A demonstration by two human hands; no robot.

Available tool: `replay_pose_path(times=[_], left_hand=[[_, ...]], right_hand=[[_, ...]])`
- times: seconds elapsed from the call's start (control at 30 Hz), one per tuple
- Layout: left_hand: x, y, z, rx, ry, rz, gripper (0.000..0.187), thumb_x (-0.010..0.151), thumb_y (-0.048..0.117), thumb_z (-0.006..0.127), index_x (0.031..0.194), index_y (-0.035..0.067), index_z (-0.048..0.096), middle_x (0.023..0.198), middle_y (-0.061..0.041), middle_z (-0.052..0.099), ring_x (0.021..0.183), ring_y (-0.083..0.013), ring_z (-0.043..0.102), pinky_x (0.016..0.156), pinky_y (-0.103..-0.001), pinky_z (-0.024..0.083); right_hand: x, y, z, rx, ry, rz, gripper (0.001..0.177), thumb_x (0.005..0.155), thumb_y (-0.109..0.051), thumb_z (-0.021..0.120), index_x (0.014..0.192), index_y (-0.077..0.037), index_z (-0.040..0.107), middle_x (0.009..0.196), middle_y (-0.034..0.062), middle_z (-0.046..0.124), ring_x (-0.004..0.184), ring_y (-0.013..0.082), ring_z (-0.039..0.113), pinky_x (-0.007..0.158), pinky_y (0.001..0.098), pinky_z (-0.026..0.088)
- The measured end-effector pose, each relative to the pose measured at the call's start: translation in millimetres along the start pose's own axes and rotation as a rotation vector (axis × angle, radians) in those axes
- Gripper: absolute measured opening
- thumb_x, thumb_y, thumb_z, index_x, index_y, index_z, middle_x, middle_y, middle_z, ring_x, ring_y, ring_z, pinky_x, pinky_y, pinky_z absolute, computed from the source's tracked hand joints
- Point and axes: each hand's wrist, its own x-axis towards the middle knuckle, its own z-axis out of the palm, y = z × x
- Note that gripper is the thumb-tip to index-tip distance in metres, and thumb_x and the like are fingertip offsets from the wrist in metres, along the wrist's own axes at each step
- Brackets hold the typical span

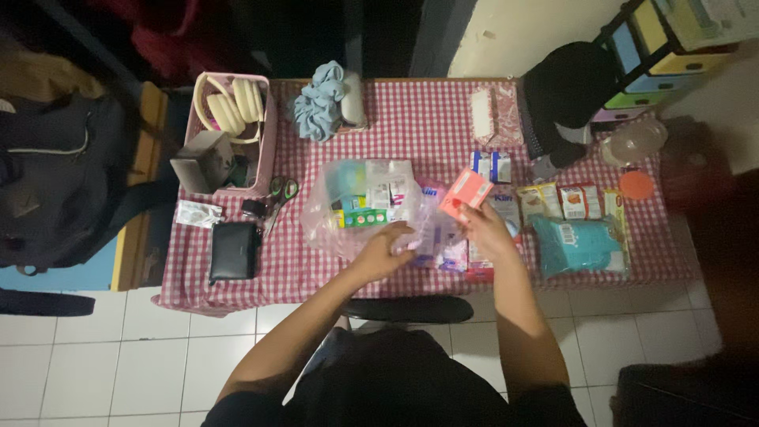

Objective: The person places various toiletries including soaps, toothpaste, and packets into a clear plastic bag by hand on a table.

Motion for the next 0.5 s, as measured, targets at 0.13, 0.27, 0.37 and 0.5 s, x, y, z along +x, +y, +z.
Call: replay_pose_path(times=[0.13,0.27,0.37,0.5], left_hand=[[10.4,-39.7,-4.9,0.122,0.08,-0.184,0.061,0.085,0.034,0.075,0.134,0.002,0.057,0.142,-0.022,0.057,0.126,-0.0385,0.059,0.108,-0.043,0.047],[27.9,-83.3,-4.4,0.221,0.238,-0.136,0.055,0.089,0.024,0.07,0.137,0.002,0.058,0.14,-0.024,0.06,0.125,-0.0417,0.059,0.107,-0.045,0.047],[34.6,-108.6,-1.4,0.241,0.259,-0.127,0.053,0.088,0.021,0.069,0.136,0.002,0.06,0.14,-0.024,0.06,0.125,-0.0419,0.059,0.106,-0.045,0.048],[35.0,-117.8,4.3,0.193,0.239,-0.28,0.052,0.089,0.026,0.068,0.135,0.003,0.06,0.14,-0.023,0.059,0.122,-0.0406,0.06,0.102,-0.044,0.051]], right_hand=[[67.9,29.6,-68.2,-0.109,0.124,-0.015,0.029,0.103,-0.018,0.07,0.128,-0.005,0.063,0.107,0.0064,0.065,0.078,0.0129,0.061,0.067,0.0294,0.054],[103.8,31.6,-94.7,-0.319,0.248,-0.059,0.03,0.089,-0.015,0.072,0.117,-0.007,0.066,0.099,0.0052,0.069,0.074,0.0149,0.066,0.062,0.0319,0.058],[119.1,29.4,-94.6,-0.387,0.233,0.017,0.028,0.097,-0.02,0.077,0.108,0.005,0.07,0.097,0.0078,0.074,0.08,0.0154,0.071,0.071,0.029,0.062],[148.1,30.3,-73.1,-0.165,0.251,0.076,0.026,0.094,-0.017,0.077,0.109,0.002,0.067,0.093,0.0079,0.071,0.077,0.0182,0.068,0.072,0.0309,0.061]])
